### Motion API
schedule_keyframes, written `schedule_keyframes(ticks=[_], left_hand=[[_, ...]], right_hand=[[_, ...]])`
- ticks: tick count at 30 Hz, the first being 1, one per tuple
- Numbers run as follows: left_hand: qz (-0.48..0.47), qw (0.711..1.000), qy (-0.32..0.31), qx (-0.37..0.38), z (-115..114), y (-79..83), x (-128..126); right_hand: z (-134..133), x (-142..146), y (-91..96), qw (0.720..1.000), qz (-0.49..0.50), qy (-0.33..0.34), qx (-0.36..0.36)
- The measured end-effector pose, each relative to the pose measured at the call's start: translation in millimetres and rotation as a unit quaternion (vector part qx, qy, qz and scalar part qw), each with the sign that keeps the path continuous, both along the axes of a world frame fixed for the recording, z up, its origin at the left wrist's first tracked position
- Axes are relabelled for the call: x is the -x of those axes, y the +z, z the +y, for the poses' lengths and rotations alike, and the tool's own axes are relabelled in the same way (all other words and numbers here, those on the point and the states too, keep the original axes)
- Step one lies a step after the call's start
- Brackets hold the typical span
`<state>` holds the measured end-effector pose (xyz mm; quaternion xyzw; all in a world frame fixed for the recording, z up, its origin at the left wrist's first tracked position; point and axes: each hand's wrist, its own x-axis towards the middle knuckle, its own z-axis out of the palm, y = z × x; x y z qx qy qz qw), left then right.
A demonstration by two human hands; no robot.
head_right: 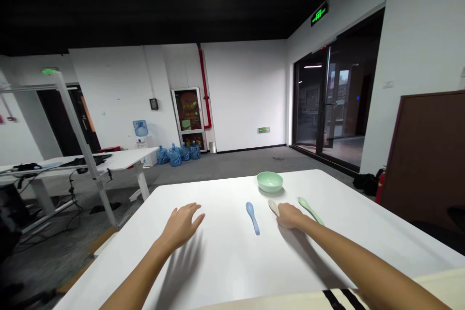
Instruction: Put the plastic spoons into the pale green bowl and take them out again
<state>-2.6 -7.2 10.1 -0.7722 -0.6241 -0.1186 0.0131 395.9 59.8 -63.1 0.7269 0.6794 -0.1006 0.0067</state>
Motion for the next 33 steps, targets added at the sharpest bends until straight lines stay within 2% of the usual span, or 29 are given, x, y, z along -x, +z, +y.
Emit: schedule_keyframes(ticks=[4,9,12,14,17,22,33], left_hand=[[0.002,1.0,0.003,0.0,1.5,-1.0,0.4],[0.0,1.0,0.005,0.003,2.6,-1.2,0.0],[0.0,1.0,0.005,0.006,3.1,-1.1,-0.1],[0.0,1.0,0.009,0.008,3.7,-1.4,0.0],[-0.002,1.0,0.015,0.008,4.9,-2.8,0.5],[-0.01,1.0,0.014,0.006,7.0,-4.6,0.7],[-0.015,1.0,0.018,0.013,9.6,-2.3,-0.3]], right_hand=[[5.5,-5.4,5.8,0.999,0.02,0.003,-0.027],[24.7,-14.6,38.7,0.994,0.043,0.014,-0.096],[43.5,-18.2,57.1,0.991,0.03,-0.016,-0.133],[57.8,-19.7,62.6,0.988,0.026,-0.039,-0.148],[78.1,-20.9,60.6,0.986,0.023,-0.062,-0.153],[101.9,-20.6,46.2,0.983,0.03,-0.098,-0.151],[130.0,-24.0,24.6,0.981,0.034,-0.121,-0.147]])
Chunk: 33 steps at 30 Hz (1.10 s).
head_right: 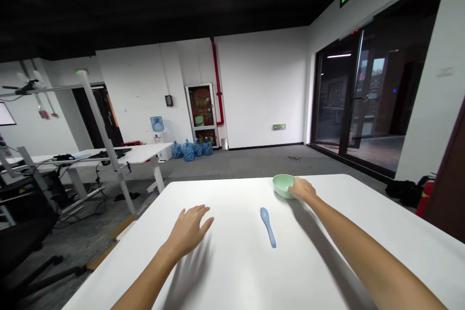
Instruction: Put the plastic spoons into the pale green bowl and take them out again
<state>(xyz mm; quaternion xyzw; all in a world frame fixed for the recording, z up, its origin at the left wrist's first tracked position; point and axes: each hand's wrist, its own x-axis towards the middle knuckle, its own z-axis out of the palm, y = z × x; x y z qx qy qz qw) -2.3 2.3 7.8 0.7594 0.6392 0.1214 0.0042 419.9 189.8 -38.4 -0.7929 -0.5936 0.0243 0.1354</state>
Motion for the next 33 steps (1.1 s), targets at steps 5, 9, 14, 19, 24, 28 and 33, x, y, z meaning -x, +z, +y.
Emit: schedule_keyframes(ticks=[5,9,14,19,24,28,33], left_hand=[[-0.002,1.0,0.001,-0.002,0.2,-0.2,0.3],[0.0,1.0,0.003,0.0,-0.7,0.4,0.2],[-0.001,1.0,0.002,0.0,-1.6,0.9,0.2],[-0.002,1.0,-0.005,-0.003,-3.3,2.1,0.8],[0.004,1.0,-0.009,-0.011,-5.9,3.0,1.1],[0.014,1.0,-0.007,-0.015,-7.1,3.4,0.7],[0.02,1.0,-0.006,-0.013,-6.8,2.4,0.1]], right_hand=[[4.0,-1.9,-2.9,1.0,-0.007,-0.003,0.011],[-2.9,-3.0,3.9,1.0,0.004,0.003,0.019],[-36.2,-2.8,21.8,0.999,0.021,0.029,-0.009],[-85.0,-1.6,33.2,0.997,0.018,0.057,-0.044],[-129.8,-1.1,33.7,0.992,0.03,0.101,-0.065],[-156.1,0.5,28.3,0.989,0.022,0.129,-0.066],[-168.1,2.2,12.3,0.987,-0.006,0.149,-0.065]])
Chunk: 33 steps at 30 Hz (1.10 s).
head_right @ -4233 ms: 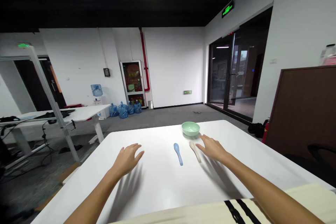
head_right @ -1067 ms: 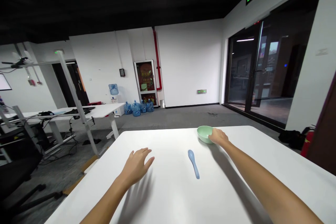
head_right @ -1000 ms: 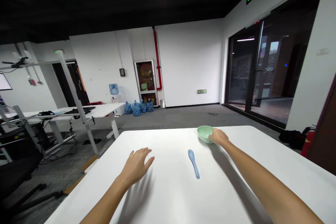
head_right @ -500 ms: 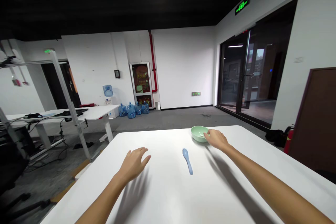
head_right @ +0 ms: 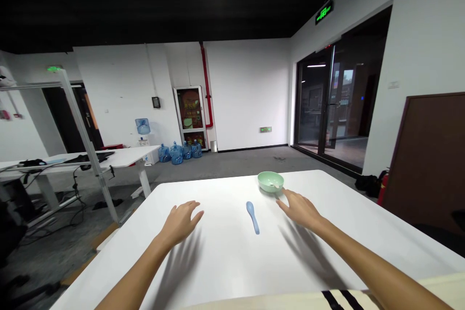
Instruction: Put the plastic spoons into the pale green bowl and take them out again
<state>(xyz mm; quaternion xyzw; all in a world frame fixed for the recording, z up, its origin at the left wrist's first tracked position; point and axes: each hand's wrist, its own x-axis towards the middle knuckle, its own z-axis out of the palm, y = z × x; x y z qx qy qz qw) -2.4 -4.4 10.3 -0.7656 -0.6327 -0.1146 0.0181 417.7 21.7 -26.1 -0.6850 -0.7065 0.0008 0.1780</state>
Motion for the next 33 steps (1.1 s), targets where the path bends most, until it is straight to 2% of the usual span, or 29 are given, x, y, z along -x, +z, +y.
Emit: schedule_keyframes(ticks=[6,25,29,33], left_hand=[[0.006,1.0,0.001,-0.002,1.0,0.5,-1.3],[0.009,1.0,0.002,0.003,0.4,1.4,-2.7],[0.006,1.0,-0.001,0.006,1.6,0.2,-1.7],[0.004,1.0,-0.004,0.004,1.9,0.4,-1.2]], right_hand=[[1.7,-2.6,-15.2,1.0,-0.008,0.017,0.007],[0.2,-4.2,-15.3,1.0,0.0,0.021,0.023],[4.7,0.1,-10.5,0.999,-0.024,0.011,0.031],[23.6,2.5,4.7,0.998,-0.046,-0.01,0.037]])
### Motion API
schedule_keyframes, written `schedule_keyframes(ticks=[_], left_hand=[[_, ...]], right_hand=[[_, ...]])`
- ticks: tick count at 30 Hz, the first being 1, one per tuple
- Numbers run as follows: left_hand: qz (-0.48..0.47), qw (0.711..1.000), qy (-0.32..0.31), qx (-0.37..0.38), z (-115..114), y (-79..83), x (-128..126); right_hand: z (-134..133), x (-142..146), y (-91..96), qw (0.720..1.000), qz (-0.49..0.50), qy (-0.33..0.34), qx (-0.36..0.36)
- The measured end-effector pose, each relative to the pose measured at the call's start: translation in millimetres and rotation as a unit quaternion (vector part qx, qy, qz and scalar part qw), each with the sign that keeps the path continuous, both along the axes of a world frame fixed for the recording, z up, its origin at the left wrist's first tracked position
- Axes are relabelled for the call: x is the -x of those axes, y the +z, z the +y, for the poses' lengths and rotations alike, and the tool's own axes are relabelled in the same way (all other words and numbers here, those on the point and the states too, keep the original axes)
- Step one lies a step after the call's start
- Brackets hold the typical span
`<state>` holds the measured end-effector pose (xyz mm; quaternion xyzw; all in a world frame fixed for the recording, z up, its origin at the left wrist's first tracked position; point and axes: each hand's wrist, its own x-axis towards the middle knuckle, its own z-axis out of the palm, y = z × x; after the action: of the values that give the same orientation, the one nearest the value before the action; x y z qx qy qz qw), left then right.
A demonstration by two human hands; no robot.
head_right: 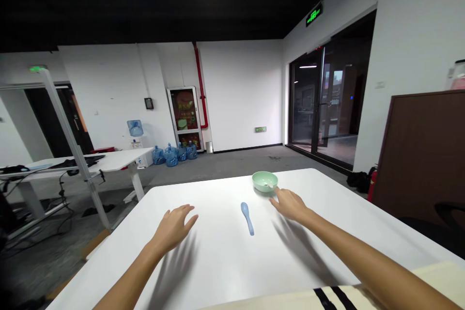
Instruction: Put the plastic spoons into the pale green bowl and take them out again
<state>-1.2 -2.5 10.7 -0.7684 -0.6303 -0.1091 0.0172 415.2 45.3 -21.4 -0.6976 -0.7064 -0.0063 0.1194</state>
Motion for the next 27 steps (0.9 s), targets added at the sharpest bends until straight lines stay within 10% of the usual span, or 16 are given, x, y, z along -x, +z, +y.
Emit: schedule_keyframes(ticks=[9,27], left_hand=[[-0.004,1.0,0.006,0.001,-1.5,-1.7,0.1],[-0.013,1.0,0.007,0.004,1.7,-1.3,-1.0]], right_hand=[[75.1,0.6,27.3,0.996,-0.003,-0.083,0.029],[146.2,-8.2,-23.1,0.989,0.036,-0.127,0.062]])
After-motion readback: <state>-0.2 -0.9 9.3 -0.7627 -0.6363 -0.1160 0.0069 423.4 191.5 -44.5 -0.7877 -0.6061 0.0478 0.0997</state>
